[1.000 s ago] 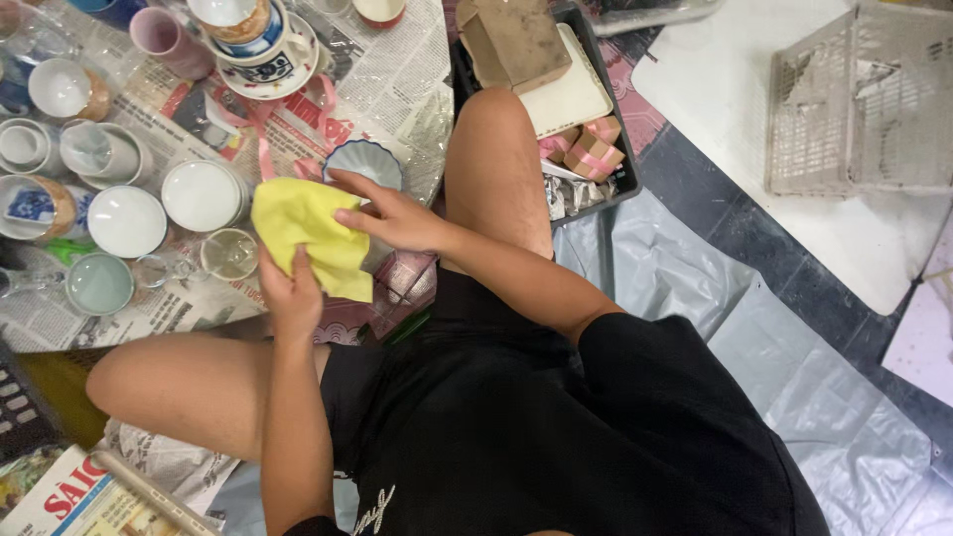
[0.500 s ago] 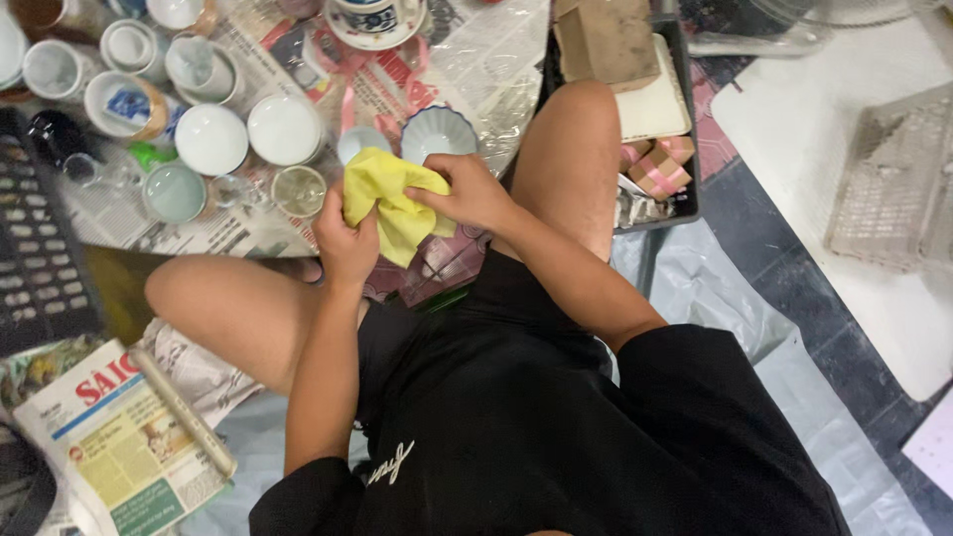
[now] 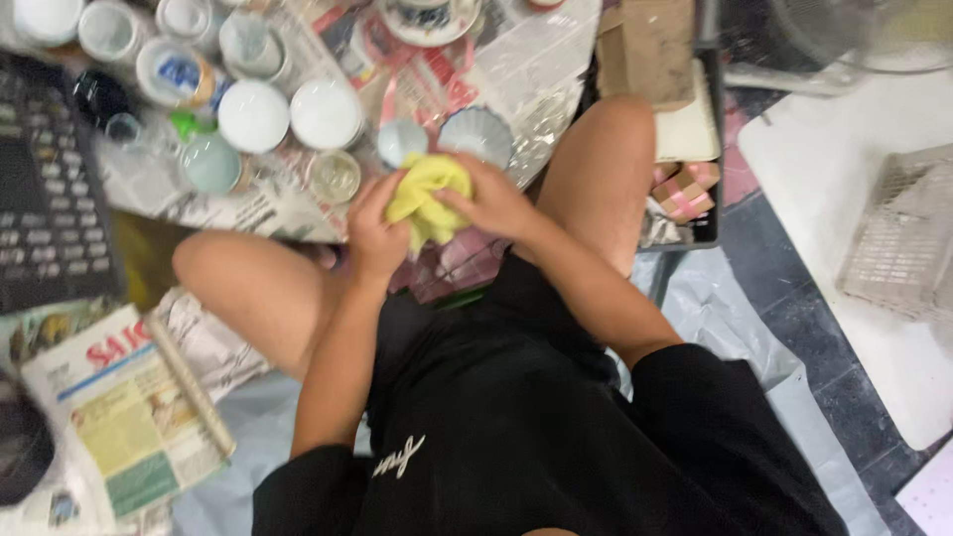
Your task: The person sits cross-legged and wipes various small ceramic bowls and cups with a yellow cloth. They handle items one at a time, wiping the exterior and interior surfaces, then placing them back on the table.
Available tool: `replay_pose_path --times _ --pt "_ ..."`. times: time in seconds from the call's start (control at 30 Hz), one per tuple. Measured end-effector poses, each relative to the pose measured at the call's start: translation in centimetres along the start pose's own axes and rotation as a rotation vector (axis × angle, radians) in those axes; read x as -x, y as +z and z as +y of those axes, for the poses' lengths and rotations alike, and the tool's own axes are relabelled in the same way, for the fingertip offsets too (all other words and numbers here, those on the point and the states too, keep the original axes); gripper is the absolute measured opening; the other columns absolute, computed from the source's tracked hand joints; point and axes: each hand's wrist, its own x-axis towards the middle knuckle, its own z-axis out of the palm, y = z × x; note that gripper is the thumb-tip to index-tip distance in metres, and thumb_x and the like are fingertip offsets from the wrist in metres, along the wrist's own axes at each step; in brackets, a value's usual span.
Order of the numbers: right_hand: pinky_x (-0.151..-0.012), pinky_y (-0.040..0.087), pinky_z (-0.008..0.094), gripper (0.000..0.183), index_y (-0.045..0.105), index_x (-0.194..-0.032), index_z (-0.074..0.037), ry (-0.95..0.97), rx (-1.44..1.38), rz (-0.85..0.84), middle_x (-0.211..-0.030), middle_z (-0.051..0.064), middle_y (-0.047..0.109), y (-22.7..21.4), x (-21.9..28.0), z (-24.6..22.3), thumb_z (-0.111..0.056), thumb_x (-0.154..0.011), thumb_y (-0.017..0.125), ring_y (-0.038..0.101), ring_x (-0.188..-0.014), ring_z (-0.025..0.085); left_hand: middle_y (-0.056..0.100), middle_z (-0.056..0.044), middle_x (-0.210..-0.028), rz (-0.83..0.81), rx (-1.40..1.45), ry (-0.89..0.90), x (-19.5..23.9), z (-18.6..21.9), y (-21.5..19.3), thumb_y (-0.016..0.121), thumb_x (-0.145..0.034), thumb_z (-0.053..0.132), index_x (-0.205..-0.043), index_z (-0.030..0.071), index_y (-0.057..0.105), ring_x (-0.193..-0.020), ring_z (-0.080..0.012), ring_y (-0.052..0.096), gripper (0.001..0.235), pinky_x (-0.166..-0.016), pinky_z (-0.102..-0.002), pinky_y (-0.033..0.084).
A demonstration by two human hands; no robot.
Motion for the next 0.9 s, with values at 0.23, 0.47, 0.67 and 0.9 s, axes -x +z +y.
replay_pose_path --times 0.23,0.47,0.67,0.9 --pt "-0.073 0.056 0.037 0.028 0.069 -0.12 -0.007 0.033 0.01 -0.114 -0.091 0.016 0.075 -0.1 -0.5 1.3 -0.023 -0.097 0.068 0.075 -0.08 0.029 0.069 -0.017 -0.105 0.027 0.007 0.007 0.1 0.5 0.3 0.062 -0.09 -0.006 -0.119 -0.002 0.072 -0.098 -0.0331 0.069 0.031 -0.089 -0.04 0.055" --pt "-0.069 0.055 0.038 0.024 0.072 -0.108 -0.005 0.017 0.089 -0.006 -0.088 0.018 0.073 -0.2 -0.7 0.7 -0.023 -0.093 0.075 0.073 -0.077 0.033 0.069 -0.018 -0.108 -0.004 0.033 -0.04 -0.4 0.3 0.1 0.061 -0.09 -0.005 -0.123 -0.002 0.068 -0.102 -0.0331 0.07 0.034 -0.092 -0.04 0.055" --pt "-0.073 0.057 0.038 0.018 0.068 -0.113 -0.005 -0.001 -0.019 0.156 -0.09 0.018 0.073 0.2 -0.2 1.0 -0.006 -0.096 0.061 0.077 -0.083 0.032 0.073 -0.019 -0.098 -0.127 0.063 -0.194 0.2 -0.4 0.5 0.066 -0.094 0.007 -0.116 0.0 0.067 -0.092 -0.0341 0.075 0.022 -0.08 -0.042 0.057" --pt "-0.074 0.056 0.037 0.018 0.066 -0.114 -0.002 -0.088 0.049 0.141 -0.092 0.018 0.071 0.3 -0.3 0.9 -0.004 -0.096 0.065 0.074 -0.086 0.031 0.071 -0.023 -0.092 -0.132 -0.005 -0.135 0.6 -1.5 -0.2 0.067 -0.093 0.011 -0.112 0.002 0.068 -0.088 -0.0418 0.071 0.021 -0.072 -0.045 0.056"
